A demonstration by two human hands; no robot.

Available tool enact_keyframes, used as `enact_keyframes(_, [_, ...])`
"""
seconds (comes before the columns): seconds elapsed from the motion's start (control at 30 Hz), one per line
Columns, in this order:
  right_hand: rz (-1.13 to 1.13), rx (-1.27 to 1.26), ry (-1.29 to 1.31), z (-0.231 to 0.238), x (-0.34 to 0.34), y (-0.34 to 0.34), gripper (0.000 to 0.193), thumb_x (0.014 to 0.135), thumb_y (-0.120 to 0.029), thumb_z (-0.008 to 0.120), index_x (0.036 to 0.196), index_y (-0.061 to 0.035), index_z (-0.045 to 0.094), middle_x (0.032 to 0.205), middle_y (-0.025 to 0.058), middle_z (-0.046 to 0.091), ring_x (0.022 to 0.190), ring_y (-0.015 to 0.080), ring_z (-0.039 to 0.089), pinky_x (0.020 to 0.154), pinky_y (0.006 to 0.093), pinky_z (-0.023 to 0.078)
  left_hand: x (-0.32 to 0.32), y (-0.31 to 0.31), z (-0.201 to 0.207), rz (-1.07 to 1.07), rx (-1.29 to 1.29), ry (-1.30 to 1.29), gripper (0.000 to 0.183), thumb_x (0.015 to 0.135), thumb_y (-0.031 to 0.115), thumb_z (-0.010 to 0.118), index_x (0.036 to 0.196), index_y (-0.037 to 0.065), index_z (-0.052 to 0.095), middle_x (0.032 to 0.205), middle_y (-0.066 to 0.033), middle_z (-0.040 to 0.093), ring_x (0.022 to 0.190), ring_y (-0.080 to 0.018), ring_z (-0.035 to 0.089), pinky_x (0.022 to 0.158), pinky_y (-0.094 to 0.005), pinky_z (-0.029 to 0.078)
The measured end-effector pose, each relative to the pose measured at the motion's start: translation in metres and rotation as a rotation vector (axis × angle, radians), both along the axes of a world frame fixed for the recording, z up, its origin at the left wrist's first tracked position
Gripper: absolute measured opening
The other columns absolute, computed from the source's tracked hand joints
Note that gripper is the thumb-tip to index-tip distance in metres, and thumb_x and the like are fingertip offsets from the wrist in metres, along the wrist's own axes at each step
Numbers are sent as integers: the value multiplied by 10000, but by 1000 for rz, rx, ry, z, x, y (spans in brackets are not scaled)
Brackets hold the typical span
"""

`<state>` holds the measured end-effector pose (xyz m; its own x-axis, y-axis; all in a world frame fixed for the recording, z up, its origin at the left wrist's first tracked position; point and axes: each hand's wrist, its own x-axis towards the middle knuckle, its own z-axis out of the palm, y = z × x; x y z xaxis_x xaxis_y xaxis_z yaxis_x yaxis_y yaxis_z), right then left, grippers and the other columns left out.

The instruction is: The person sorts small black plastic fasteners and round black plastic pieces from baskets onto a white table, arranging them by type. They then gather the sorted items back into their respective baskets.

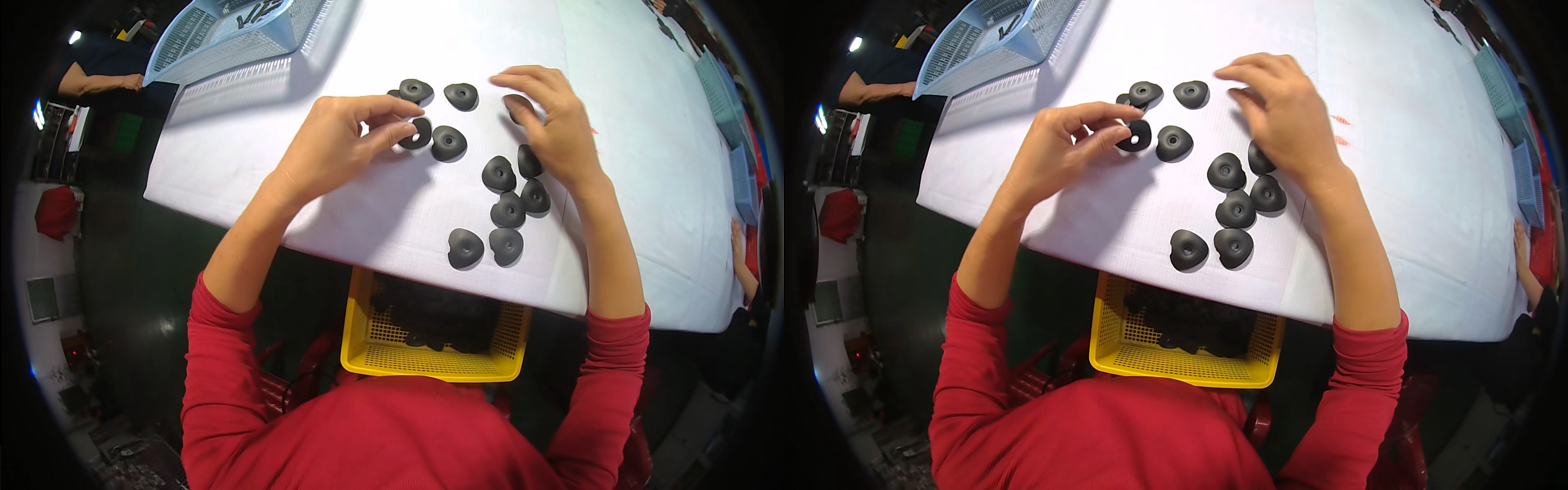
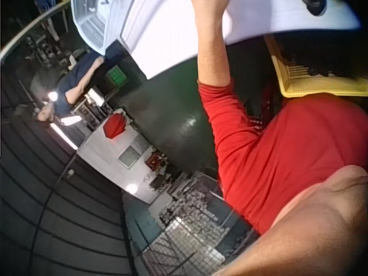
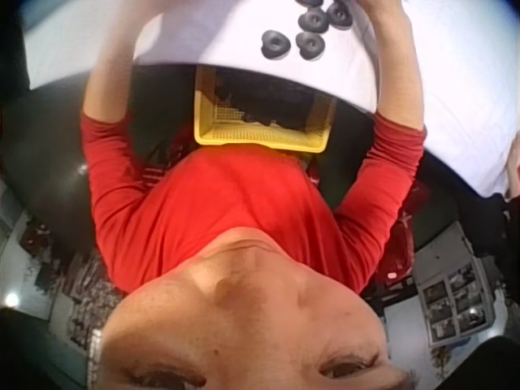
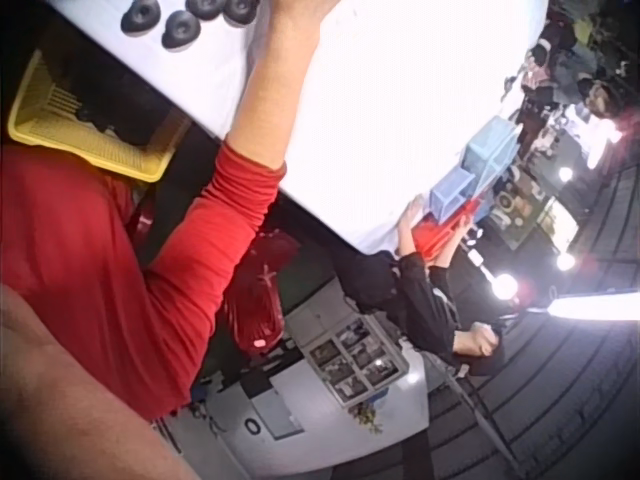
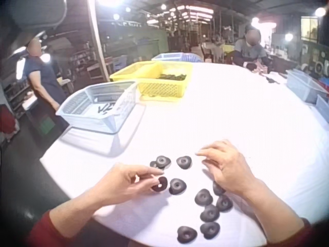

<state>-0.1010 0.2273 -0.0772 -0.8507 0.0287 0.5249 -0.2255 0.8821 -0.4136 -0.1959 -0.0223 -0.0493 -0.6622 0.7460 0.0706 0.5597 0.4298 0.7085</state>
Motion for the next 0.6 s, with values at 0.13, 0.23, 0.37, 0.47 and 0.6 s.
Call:
enact_keyframes(0.13, [116, 154, 8, -5, -18, -24, 249, 826, -114, 656, 1073, -134, 684, 1106, 4, 657, 1088, 209, 554, 897, 358, 438, -13, -3, -1, 35, 22, 289, 178, 852, 103, 682, 1022, 75, 725, 895, -43, 687, 676, -130, 566, 621, -261, 455])
enact_keyframes(0.23, [186, 198, 13, -8, -42, -35, 237, 825, -163, 670, 1061, -155, 693, 1106, -31, 659, 1078, 185, 559, 872, 356, 432, -19, -6, -7, 20, 15, 393, 188, 825, 94, 702, 1011, 75, 713, 931, -35, 684, 747, -158, 578, 676, -286, 470])
enact_keyframes(0.37, [261, 210, -98, -6, -63, -44, 222, 810, -206, 687, 1028, -173, 716, 1056, -58, 683, 1051, 154, 574, 873, 350, 420, -21, -1, -21, -46, 67, 482, 180, 806, 86, 714, 984, 71, 694, 966, -45, 673, 812, -197, 586, 730, -322, 491])
enact_keyframes(0.47, [229, 251, -143, 1, -66, -41, 202, 817, -176, 677, 1013, -169, 726, 1028, -52, 694, 1033, 151, 584, 870, 344, 416, -28, 1, -27, -105, 93, 579, 184, 805, 86, 714, 986, 73, 687, 952, -53, 673, 833, -213, 590, 761, -330, 498])
enact_keyframes(0.6, [192, 224, -176, 4, -62, -26, 220, 819, -100, 669, 1022, -157, 729, 1024, -39, 699, 1015, 176, 593, 872, 334, 440, -35, 2, -29, -72, 129, 534, 176, 844, 87, 678, 1018, 65, 681, 895, -40, 677, 822, -178, 603, 772, -312, 497])
